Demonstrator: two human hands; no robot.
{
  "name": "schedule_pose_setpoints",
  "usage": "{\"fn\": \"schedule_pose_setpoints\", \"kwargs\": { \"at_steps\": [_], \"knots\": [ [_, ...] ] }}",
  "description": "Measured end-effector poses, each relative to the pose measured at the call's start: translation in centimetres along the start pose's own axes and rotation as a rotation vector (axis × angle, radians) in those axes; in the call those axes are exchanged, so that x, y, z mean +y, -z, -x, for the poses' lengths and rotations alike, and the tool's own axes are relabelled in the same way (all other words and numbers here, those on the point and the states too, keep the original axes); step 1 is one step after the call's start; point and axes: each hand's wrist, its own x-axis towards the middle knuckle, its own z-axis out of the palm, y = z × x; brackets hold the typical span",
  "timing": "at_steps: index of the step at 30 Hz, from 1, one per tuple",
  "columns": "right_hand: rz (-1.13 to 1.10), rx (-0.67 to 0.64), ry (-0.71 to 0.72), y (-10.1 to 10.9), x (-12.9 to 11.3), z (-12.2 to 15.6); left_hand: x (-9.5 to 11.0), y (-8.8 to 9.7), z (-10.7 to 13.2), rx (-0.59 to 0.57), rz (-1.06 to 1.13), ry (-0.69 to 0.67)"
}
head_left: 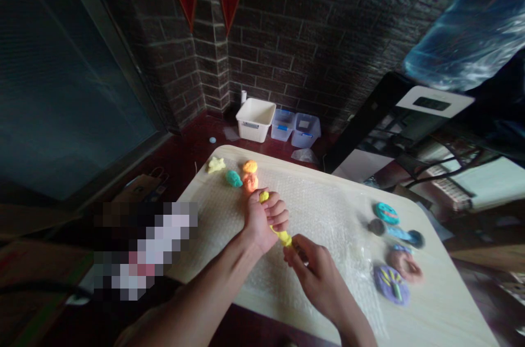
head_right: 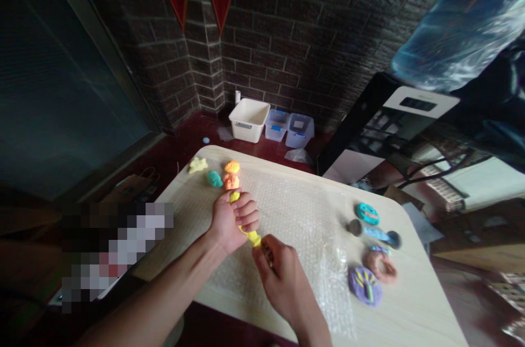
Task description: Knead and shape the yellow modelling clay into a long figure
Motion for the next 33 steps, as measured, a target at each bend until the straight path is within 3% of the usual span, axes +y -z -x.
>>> {"fn": "schedule_pose_setpoints", "kwargs": {
  "at_steps": [8, 16, 24, 29, 33],
  "knots": [
    [0.009, 0.009, 0.010, 0.1, 0.2, 0.0, -0.3, -0.1, 0.1, -0.008, -0.020, 0.002],
    [0.003, 0.041, 0.010, 0.2, 0.1, 0.0, -0.6, 0.0, 0.0, -0.060, -0.034, -0.087],
    [-0.003, 0.007, -0.008, -0.1, 0.3, 0.0, -0.5, -0.1, 0.3, -0.043, -0.085, -0.053],
    [0.010, 0.007, -0.018, 0.0, 0.4, -0.2, -0.9, -0.2, 0.3, -0.099, -0.129, -0.088],
    [0.015, 0.032, 0.004, 0.1, 0.5, -0.2, -1.1, 0.0, 0.1, -0.057, -0.171, -0.064]
  ]
}}
